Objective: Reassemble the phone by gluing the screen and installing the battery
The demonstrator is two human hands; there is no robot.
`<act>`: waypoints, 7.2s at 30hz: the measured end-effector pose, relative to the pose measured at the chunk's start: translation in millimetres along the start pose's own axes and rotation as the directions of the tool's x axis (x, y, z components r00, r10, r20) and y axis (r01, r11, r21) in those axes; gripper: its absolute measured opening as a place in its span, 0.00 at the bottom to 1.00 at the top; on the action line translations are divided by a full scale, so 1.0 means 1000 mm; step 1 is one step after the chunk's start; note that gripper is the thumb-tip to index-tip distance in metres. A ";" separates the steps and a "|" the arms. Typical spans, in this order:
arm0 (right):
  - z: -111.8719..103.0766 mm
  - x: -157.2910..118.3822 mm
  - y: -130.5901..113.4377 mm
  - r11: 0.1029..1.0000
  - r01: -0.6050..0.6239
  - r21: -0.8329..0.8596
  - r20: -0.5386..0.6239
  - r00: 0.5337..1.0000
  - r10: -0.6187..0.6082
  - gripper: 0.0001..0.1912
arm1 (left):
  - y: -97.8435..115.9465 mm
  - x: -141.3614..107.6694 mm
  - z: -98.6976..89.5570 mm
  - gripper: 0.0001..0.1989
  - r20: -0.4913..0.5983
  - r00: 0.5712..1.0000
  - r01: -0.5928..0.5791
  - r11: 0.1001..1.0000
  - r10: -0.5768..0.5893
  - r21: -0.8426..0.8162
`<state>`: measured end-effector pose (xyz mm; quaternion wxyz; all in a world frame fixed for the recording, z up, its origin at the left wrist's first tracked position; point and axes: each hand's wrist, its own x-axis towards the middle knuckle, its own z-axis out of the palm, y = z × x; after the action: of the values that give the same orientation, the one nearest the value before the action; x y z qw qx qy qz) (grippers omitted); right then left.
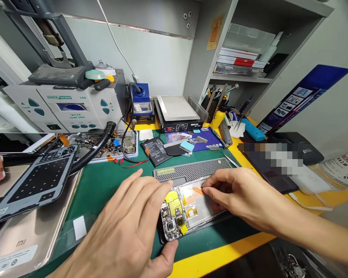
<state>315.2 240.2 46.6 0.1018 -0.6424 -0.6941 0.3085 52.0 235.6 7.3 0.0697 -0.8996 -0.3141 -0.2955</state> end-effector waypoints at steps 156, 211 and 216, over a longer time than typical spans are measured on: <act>0.049 -0.035 0.016 0.883 0.467 0.048 -0.618 0.708 -0.341 0.14 | 0.013 0.002 0.000 0.19 -0.181 0.971 -0.133 0.984 0.153 0.118; 0.012 -0.039 0.002 0.674 0.294 -0.677 -0.268 0.755 -0.598 0.07 | 0.022 0.012 -0.009 0.20 -0.203 0.960 -0.157 0.972 0.192 0.177; 0.006 -0.040 -0.006 0.558 0.294 -0.776 -0.139 0.783 -0.606 0.08 | 0.026 0.011 -0.007 0.21 -0.272 0.937 -0.174 0.967 0.220 0.184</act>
<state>313.4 200.3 55.6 0.0563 -0.4720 -0.8650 -0.1610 71.2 218.6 21.0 0.2150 -0.8650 -0.2308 -0.3901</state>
